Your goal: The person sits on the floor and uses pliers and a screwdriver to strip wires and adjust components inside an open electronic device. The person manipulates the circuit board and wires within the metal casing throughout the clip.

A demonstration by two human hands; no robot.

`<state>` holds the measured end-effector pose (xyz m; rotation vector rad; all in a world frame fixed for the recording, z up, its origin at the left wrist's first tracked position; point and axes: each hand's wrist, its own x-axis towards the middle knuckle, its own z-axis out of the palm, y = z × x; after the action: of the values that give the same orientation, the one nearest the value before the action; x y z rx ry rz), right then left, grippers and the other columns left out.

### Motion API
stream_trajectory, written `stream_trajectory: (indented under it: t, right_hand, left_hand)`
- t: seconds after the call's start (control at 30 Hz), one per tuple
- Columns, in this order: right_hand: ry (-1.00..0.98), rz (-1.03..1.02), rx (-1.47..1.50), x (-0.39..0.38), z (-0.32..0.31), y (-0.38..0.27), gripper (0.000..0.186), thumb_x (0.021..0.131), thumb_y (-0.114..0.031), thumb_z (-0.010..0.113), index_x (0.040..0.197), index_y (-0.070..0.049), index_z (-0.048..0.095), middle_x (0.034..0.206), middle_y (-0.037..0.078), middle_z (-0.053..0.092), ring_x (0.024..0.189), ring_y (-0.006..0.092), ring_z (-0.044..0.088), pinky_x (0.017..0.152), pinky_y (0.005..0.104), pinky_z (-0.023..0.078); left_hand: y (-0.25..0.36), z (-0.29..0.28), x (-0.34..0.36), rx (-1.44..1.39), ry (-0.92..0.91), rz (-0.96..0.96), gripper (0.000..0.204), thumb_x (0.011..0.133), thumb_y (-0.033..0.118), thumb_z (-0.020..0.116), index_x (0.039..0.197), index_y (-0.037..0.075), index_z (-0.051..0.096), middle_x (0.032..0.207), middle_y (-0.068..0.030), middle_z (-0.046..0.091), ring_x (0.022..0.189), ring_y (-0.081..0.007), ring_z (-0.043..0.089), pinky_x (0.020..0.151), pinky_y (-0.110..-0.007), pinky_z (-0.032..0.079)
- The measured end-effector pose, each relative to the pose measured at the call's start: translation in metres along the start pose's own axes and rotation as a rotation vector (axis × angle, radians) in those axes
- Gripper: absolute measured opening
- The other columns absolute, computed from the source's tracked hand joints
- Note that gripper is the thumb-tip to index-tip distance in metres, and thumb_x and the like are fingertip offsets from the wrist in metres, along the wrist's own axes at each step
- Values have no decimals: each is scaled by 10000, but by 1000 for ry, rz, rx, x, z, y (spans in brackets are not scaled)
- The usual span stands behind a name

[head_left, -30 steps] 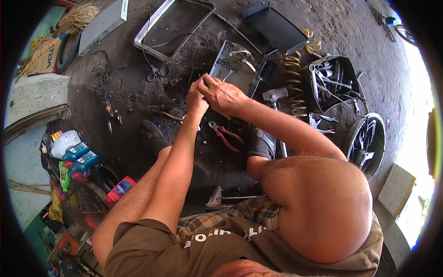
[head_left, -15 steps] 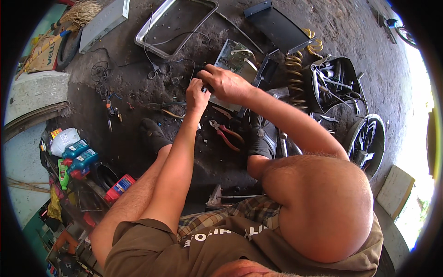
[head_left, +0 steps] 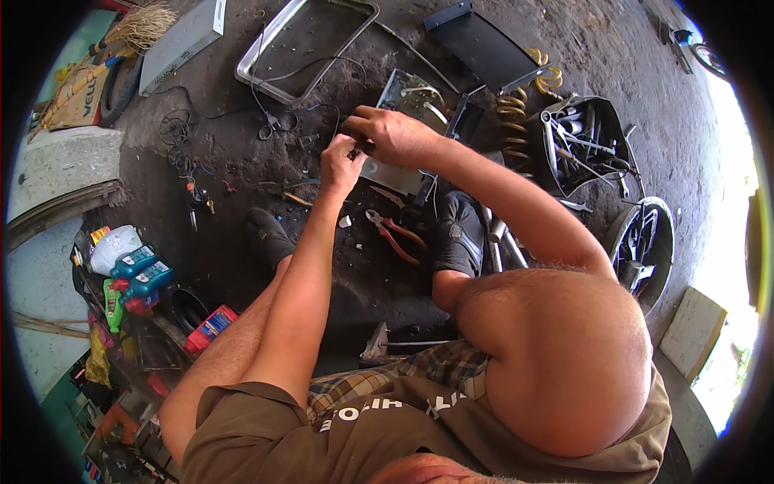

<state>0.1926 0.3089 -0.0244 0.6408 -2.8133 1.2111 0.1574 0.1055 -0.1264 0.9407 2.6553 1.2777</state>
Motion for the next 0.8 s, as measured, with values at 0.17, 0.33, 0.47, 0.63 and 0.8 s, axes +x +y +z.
stream_trajectory:
  t: [0.17,0.33,0.47,0.63,0.8]
  right_hand:
    - [25,-17,-22,-3,2,7,266,922,-92,727,1178,-37,683,1100,161,678,1030,392,741,869,472,617]
    - [35,-4,21,-4,5,3,291,945,-116,719,1223,-39,680,1107,161,679,1032,394,739,882,474,614]
    - [35,-6,31,-5,7,3,306,969,-154,714,1248,-35,673,1114,166,672,1023,398,738,873,478,613]
    - [-8,54,26,-4,5,-4,338,972,-169,715,1280,-41,662,1103,168,626,971,410,728,866,483,612]
    - [101,-48,-46,-10,16,-2,329,967,-171,721,1274,-58,685,1090,170,601,959,397,730,869,490,607]
  left_hand:
    - [4,4,5,51,7,88,196,837,76,835,996,70,722,980,-145,721,986,-410,679,916,-513,551]
    - [-7,7,1,114,31,147,267,795,92,874,1015,88,723,997,-155,720,1038,-423,659,949,-518,543]
    - [-7,8,1,201,-27,92,291,793,96,877,1050,92,740,1109,-159,705,1130,-410,641,987,-517,549]
    - [-7,8,-7,369,-67,54,342,794,80,865,1121,91,766,1301,-148,648,1243,-398,605,1047,-509,547]
    - [-9,12,-4,411,-75,73,230,846,96,809,1070,57,773,1235,-170,671,1201,-404,622,1044,-501,545]
